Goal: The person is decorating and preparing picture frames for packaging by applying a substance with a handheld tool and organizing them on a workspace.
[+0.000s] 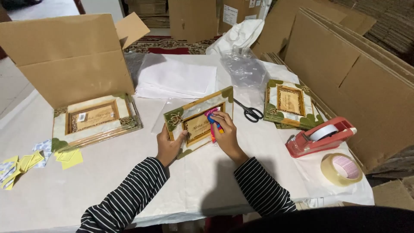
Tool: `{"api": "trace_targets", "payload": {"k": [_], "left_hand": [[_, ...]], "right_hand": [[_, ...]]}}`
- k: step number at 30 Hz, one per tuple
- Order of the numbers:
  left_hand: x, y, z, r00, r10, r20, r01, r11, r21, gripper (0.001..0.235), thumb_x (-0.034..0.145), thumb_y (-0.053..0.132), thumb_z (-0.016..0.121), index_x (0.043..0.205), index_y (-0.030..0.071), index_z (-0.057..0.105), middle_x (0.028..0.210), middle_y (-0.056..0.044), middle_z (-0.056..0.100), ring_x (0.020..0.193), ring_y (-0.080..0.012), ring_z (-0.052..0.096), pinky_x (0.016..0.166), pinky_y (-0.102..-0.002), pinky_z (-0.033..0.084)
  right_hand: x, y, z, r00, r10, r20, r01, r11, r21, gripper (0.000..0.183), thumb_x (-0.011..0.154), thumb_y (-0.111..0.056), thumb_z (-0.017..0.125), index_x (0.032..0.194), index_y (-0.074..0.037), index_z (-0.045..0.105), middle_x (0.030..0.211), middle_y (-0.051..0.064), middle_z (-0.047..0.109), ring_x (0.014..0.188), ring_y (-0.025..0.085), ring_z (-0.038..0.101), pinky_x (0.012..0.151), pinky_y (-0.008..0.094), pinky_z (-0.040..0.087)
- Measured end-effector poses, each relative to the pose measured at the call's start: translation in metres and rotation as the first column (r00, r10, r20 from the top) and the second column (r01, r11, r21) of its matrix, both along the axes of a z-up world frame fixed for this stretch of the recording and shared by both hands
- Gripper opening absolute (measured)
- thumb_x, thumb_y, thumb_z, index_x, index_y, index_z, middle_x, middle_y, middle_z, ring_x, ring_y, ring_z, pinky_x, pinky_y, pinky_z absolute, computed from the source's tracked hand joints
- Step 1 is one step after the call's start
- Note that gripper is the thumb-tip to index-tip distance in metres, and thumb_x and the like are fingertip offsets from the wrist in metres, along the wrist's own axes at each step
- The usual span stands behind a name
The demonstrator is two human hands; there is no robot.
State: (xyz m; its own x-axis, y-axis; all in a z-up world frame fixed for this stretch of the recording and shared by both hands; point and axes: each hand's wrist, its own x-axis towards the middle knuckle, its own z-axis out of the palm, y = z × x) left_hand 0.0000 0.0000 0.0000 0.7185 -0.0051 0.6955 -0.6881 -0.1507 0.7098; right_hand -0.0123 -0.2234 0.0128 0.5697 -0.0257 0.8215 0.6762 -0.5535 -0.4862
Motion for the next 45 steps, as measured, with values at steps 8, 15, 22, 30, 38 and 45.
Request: {"api": "trace_targets", "payload": {"k": [8, 15, 22, 30, 38, 45], "left_hand": [[0.003, 0.003, -0.003, 0.998, -0.045, -0.033, 0.045, 0.999, -0.015, 0.033, 0.089, 0.023, 0.082, 0.107, 0.006, 0.06, 0.091, -0.013, 0.078, 0.083, -0.0223, 0.074, 0.075, -0.04, 0.059], [0.006, 0.002, -0.011, 0.996, -0.07, -0.057, 0.068, 0.997, -0.03, 0.034, 0.09, 0.02, 0.081, 0.111, 0.004, 0.06, 0.097, -0.014, 0.078, 0.088, -0.0238, 0.074, 0.079, -0.042, 0.059], [0.004, -0.001, -0.012, 0.999, -0.047, 0.0, 0.047, 0.999, -0.028, 0.037, 0.082, 0.015, 0.087, 0.107, 0.004, 0.063, 0.093, -0.015, 0.079, 0.086, -0.0236, 0.075, 0.077, -0.04, 0.06], [0.005, -0.001, -0.012, 0.994, -0.013, 0.107, 0.017, 0.999, -0.039, 0.039, 0.078, 0.011, 0.09, 0.107, 0.003, 0.065, 0.091, -0.015, 0.079, 0.082, -0.0266, 0.077, 0.073, -0.038, 0.061], [0.002, -0.004, -0.01, 0.992, -0.039, 0.118, 0.049, 0.995, -0.085, 0.042, 0.076, 0.009, 0.091, 0.11, 0.003, 0.067, 0.092, -0.013, 0.08, 0.083, -0.0232, 0.077, 0.073, -0.037, 0.061], [-0.004, -0.003, 0.002, 0.993, -0.029, 0.119, 0.036, 0.998, -0.058, 0.039, 0.079, 0.012, 0.09, 0.109, 0.004, 0.066, 0.092, -0.013, 0.079, 0.082, -0.0258, 0.077, 0.071, -0.037, 0.061]], "right_hand": [[-0.002, 0.03, -0.008, 0.983, 0.152, 0.105, -0.14, 0.984, -0.113, 0.029, 0.098, 0.0, 0.064, 0.126, 0.006, 0.066, 0.128, 0.022, 0.062, 0.119, 0.043, 0.065, 0.102, 0.05, 0.052], [-0.017, 0.037, -0.009, 0.954, 0.301, 0.002, -0.295, 0.934, -0.2, 0.039, 0.098, -0.002, 0.062, 0.137, 0.003, 0.06, 0.137, 0.023, 0.059, 0.127, 0.043, 0.06, 0.106, 0.052, 0.048], [-0.028, 0.045, -0.009, 0.929, 0.368, -0.019, -0.368, 0.921, -0.125, 0.039, 0.095, -0.004, 0.068, 0.134, 0.001, 0.064, 0.134, 0.019, 0.062, 0.124, 0.039, 0.062, 0.106, 0.049, 0.048], [-0.033, 0.051, -0.003, 0.958, 0.284, 0.028, -0.28, 0.955, -0.099, 0.024, 0.088, 0.003, 0.073, 0.112, 0.001, 0.072, 0.114, 0.013, 0.072, 0.102, 0.034, 0.074, 0.09, 0.041, 0.058], [-0.026, 0.049, -0.006, 0.969, 0.22, 0.116, -0.199, 0.965, -0.17, 0.019, 0.087, 0.003, 0.072, 0.105, -0.002, 0.075, 0.105, 0.01, 0.074, 0.095, 0.03, 0.076, 0.083, 0.037, 0.06], [-0.019, 0.047, -0.012, 0.965, 0.193, 0.175, -0.148, 0.959, -0.242, 0.027, 0.085, 0.0, 0.076, 0.112, -0.001, 0.072, 0.1, 0.012, 0.072, 0.091, 0.031, 0.074, 0.08, 0.036, 0.06]]}}
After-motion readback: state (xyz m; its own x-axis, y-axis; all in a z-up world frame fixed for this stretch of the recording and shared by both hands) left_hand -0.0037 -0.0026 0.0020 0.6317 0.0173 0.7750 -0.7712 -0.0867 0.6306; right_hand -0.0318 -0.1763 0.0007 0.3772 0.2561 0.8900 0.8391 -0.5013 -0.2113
